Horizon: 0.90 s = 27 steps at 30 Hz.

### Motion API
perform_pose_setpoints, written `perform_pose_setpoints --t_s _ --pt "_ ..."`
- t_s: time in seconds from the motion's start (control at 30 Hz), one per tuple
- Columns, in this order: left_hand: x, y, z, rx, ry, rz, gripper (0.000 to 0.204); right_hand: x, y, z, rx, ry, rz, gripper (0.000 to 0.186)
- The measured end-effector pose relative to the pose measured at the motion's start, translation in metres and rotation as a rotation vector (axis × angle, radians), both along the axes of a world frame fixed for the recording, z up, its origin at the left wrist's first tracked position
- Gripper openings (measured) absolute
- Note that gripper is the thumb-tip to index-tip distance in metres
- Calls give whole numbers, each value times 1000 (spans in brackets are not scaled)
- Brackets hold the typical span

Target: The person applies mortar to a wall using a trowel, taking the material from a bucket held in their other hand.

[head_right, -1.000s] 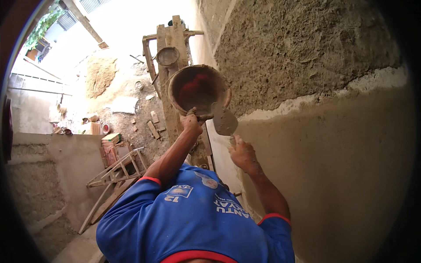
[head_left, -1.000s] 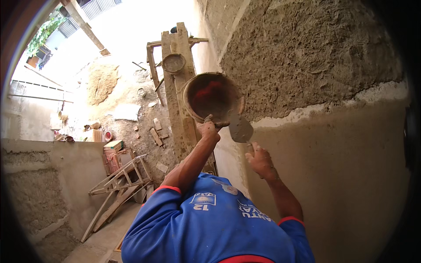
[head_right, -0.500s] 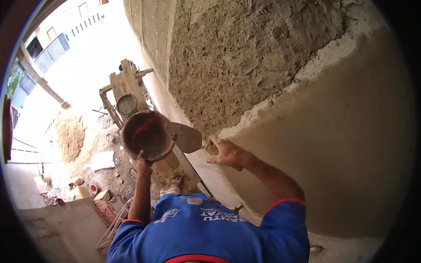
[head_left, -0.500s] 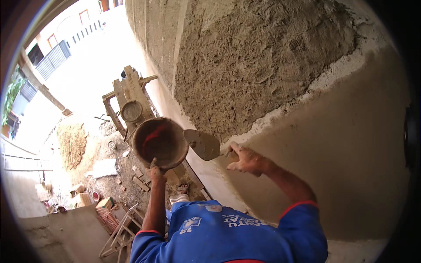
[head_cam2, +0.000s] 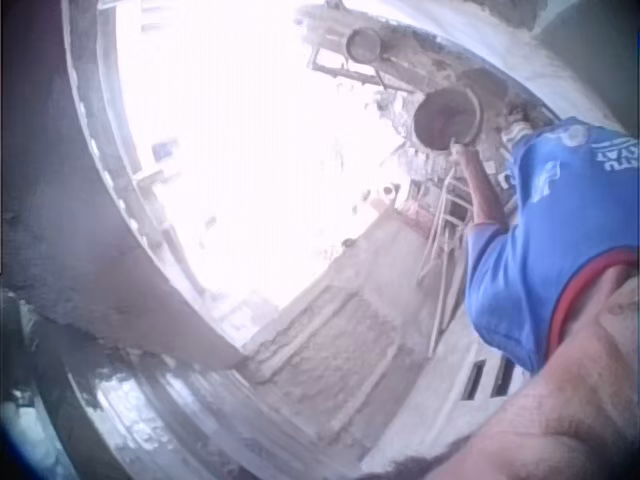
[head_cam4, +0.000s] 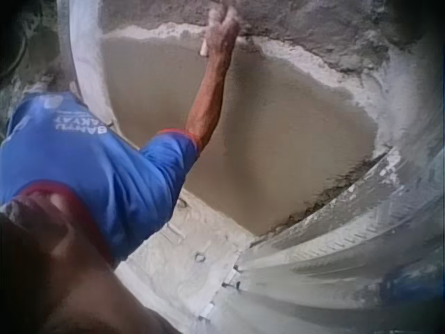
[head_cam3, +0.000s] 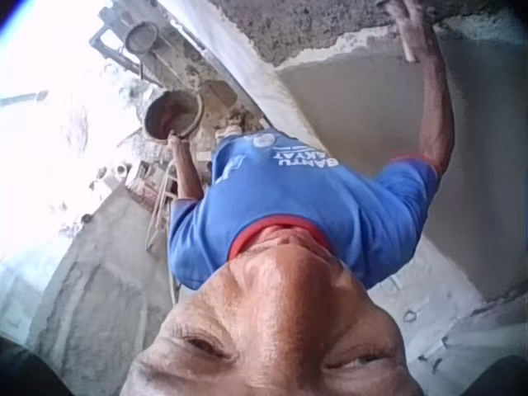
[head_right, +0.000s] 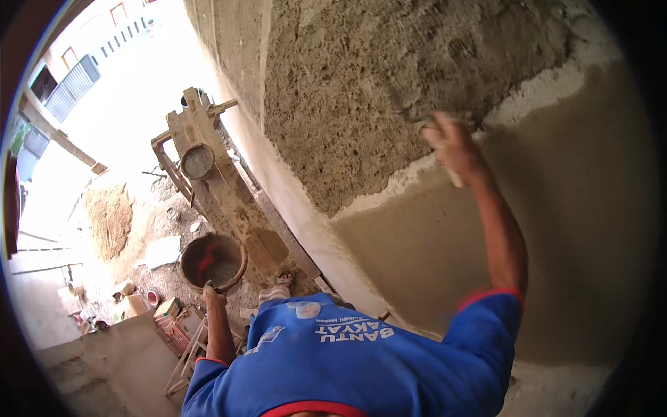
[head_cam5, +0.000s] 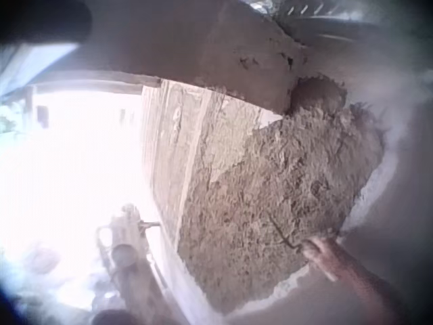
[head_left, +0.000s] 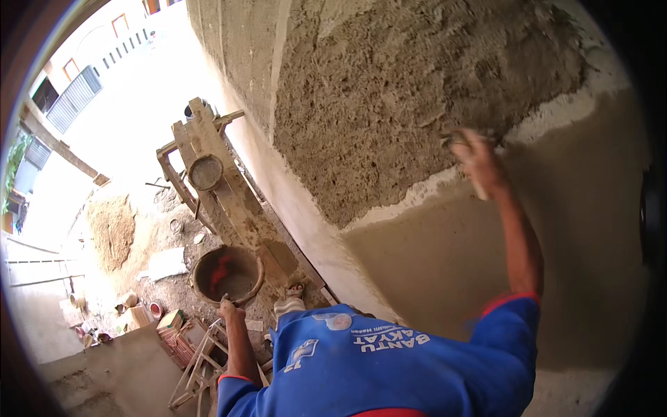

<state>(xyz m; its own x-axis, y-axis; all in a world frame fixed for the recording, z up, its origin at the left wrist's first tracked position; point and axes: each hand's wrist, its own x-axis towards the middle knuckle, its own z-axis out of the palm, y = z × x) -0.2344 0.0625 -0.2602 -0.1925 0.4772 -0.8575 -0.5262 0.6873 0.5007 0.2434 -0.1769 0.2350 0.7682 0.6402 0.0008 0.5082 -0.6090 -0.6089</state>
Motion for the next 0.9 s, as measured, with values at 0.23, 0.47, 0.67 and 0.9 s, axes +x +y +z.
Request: perform_pose_setpoints --t_s 0.23,0.47,0.67,0.9 --pt "-32 0 -38 -80 139 22 15 -38 -23 -36 -357 46 4 35" --pt "-30 2 -43 -101 -21 -22 21 -13 -32 -193 -502 -114 35 39" --pt "-27 -5 -25 -58 -95 -69 20 38 -47 -170 -338 -156 -84 43" --pt "-35 -24 -52 -154 -58 -57 25 7 -58 -47 -332 -320 -122 40"
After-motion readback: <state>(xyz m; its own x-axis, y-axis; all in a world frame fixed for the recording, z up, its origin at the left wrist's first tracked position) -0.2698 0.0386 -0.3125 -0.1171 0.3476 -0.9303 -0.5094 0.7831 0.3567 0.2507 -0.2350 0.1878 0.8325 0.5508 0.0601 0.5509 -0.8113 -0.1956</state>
